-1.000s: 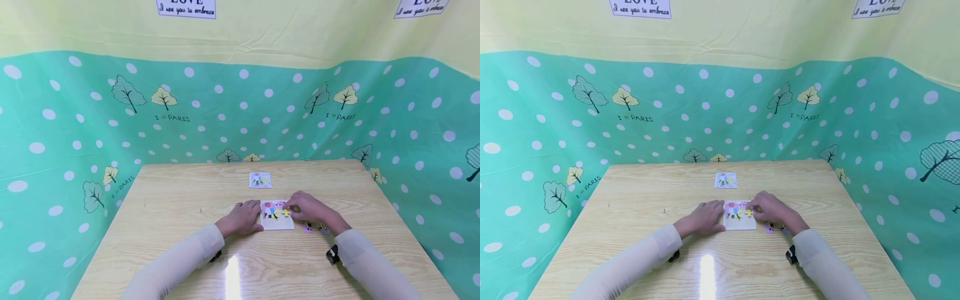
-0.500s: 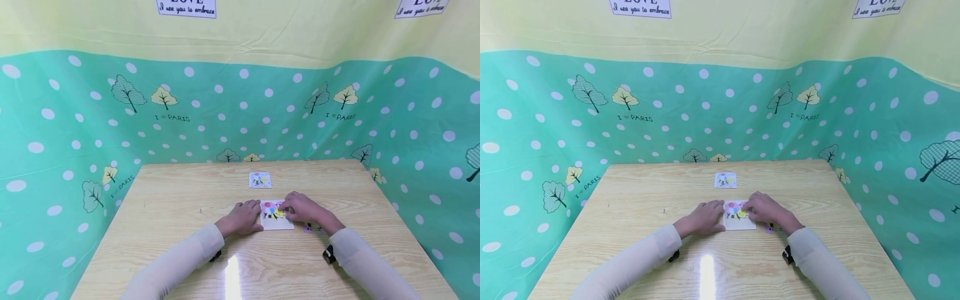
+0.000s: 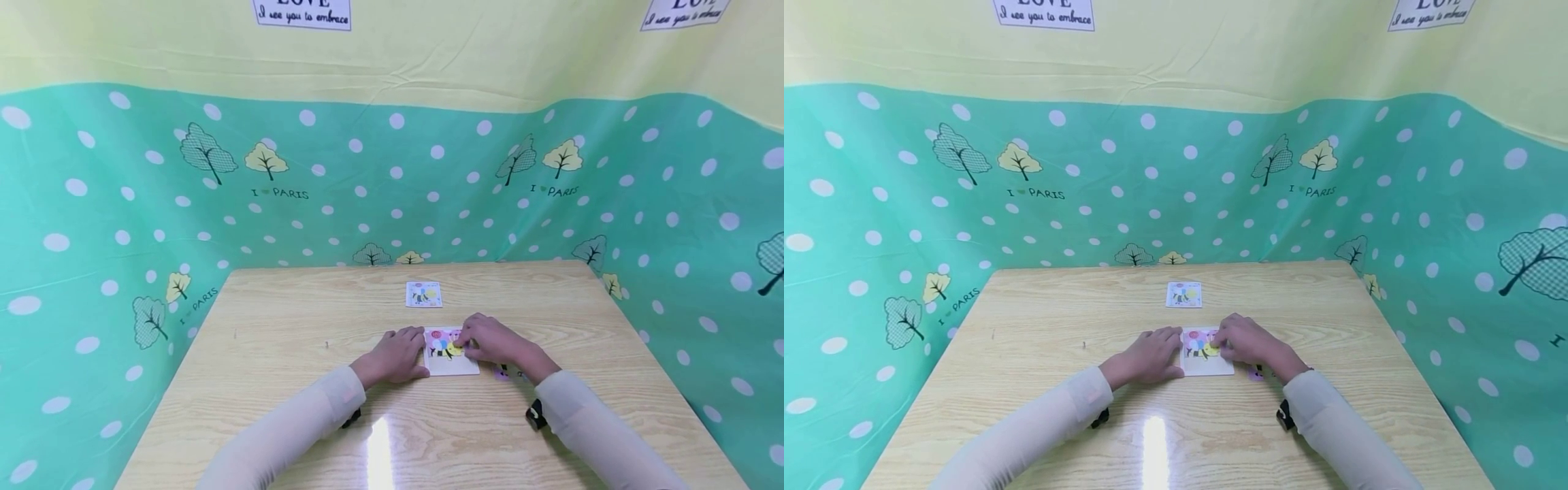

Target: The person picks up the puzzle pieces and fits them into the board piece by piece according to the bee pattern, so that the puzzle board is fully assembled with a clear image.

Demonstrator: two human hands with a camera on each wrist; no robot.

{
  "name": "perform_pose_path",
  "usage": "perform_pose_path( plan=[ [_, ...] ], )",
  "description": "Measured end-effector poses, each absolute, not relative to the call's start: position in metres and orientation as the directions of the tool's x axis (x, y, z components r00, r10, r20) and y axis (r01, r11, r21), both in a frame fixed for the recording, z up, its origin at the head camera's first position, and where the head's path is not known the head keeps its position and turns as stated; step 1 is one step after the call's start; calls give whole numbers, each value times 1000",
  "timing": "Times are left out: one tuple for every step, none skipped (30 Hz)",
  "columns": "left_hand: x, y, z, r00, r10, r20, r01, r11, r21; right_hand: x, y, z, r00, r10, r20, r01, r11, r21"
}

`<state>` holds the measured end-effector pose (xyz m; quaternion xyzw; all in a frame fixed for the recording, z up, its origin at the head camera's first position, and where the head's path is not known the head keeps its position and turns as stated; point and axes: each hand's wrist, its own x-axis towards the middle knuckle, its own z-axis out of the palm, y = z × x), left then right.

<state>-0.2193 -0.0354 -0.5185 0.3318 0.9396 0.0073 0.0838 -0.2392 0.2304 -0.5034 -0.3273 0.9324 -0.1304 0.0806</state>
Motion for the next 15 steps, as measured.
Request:
perform_pose_path(
  plan=[
    [-219, -36, -518, -766, 625, -152, 623, 779, 67, -239, 230, -503, -774, -630, -66, -589, 753, -295],
    [-219, -36, -518, -766, 625, -151, 623, 779, 66, -239, 230, -503, -775, -629, -68, -586, 755, -295],
    [-219, -36, -519, -766, 626, -149, 624, 779, 65, -239, 230, -502, -776, -626, -70, -583, 757, -295],
    [-219, -36, -519, -765, 626, -149, 624, 778, 65, -239, 230, -502, -778, -624, -73, -580, 758, -298],
    [-219, -36, -519, -765, 627, -149, 624, 778, 67, -239, 231, -502, -779, -623, -74, -579, 760, -297],
    [-219, -36, -519, -765, 627, -150, 624, 778, 69, -239, 231, -502, -779, -623, -76, -579, 760, -297],
    [-219, -36, -519, -764, 627, -151, 624, 778, 72, -238, 232, -502, -778, -624, -75, -580, 759, -296],
    [-219, -36, -519, -764, 627, -151, 624, 778, 75, -238, 232, -502, -776, -627, -73, -584, 757, -295],
    [-219, -36, -519, -764, 628, -151, 624, 778, 77, -238, 233, -503, -774, -629, -70, -587, 755, -294],
    [-219, -36, -519, -764, 627, -151, 624, 778, 78, -238, 234, -503, -772, -632, -67, -589, 752, -295],
    [-219, -36, -519, -764, 627, -150, 623, 778, 78, -237, 236, -503, -770, -635, -63, -594, 749, -294],
    [-219, -36, -519, -764, 627, -150, 623, 778, 79, -236, 237, -503, -769, -637, -59, -596, 747, -296],
    [-219, -36, -519, -765, 627, -148, 623, 778, 79, -236, 238, -502, -768, -637, -56, -597, 746, -296],
    [-219, -36, -520, -765, 628, -146, 623, 778, 78, -235, 239, -502, -770, -636, -56, -594, 746, -301],
    [-219, -36, -520, -765, 628, -144, 624, 778, 78, -234, 239, -501, -774, -630, -60, -587, 750, -304]
  ],
)
